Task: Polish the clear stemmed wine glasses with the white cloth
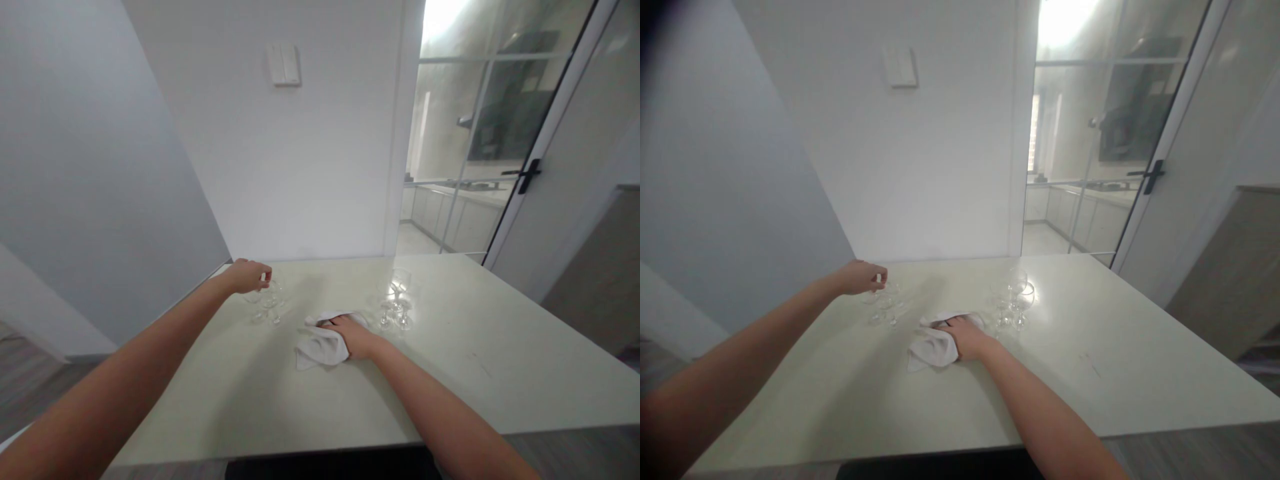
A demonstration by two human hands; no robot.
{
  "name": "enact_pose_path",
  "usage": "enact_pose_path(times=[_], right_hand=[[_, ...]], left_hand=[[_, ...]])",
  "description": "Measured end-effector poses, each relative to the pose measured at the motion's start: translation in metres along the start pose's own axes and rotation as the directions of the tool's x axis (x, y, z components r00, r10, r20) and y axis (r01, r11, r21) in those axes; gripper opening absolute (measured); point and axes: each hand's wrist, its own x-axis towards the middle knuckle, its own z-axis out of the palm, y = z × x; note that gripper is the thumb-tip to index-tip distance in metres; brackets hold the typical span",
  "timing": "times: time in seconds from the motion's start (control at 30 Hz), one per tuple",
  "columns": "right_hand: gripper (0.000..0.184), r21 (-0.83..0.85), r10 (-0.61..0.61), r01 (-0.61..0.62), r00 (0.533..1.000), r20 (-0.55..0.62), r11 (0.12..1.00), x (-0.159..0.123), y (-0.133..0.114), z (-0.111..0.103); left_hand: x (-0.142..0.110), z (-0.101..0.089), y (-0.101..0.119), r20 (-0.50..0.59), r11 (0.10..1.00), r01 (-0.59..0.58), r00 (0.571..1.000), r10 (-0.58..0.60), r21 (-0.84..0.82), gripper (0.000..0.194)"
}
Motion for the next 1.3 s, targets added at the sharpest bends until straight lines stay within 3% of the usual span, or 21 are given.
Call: enact_pose_path(times=[0.2, 0.4, 0.7, 1.0, 1.1, 1.2, 1.3], right_hand=[[0.076, -0.009, -0.018, 0.018, 1.0, -0.009, 1.0, 0.0, -0.002, -0.001], [0.077, -0.01, -0.011, 0.011, 1.0, -0.01, 1.0, 0.0, -0.003, -0.001], [0.081, -0.029, -0.013, 0.013, 1.0, -0.006, 0.999, 0.001, -0.003, -0.001], [0.082, -0.03, -0.011, 0.011, 1.0, -0.012, 0.999, 0.001, 0.0, 0.002], [0.084, -0.035, -0.022, 0.021, 1.0, -0.012, 0.999, 0.001, 0.002, 0.003], [0.084, -0.049, -0.038, 0.037, 0.999, -0.01, 0.998, 0.002, 0.003, 0.003], [0.084, -0.067, -0.059, 0.057, 0.998, -0.02, 0.996, 0.003, 0.003, 0.003]], left_hand=[[0.001, 0.003, 0.001, -0.028, 1.0, -0.006, 1.0, 0.006, -0.008, 0.023], [0.004, 0.01, -0.003, -0.012, 0.997, 0.033, 0.999, -0.034, -0.071, 0.03], [0.01, 0.018, -0.003, -0.068, 0.994, 0.107, 0.992, -0.11, -0.034, 0.039], [0.007, 0.003, 0.0, 0.047, 0.989, 0.143, 0.989, -0.142, -0.02, 0.066], [0.0, -0.007, 0.013, 0.038, 0.986, 0.168, 0.985, -0.168, 0.012, 0.064], [-0.008, -0.021, 0.041, -0.05, 0.985, 0.168, 0.985, -0.167, 0.028, 0.057], [-0.012, -0.037, 0.083, -0.109, 0.993, -0.081, 0.991, 0.072, -0.086, 0.051]])
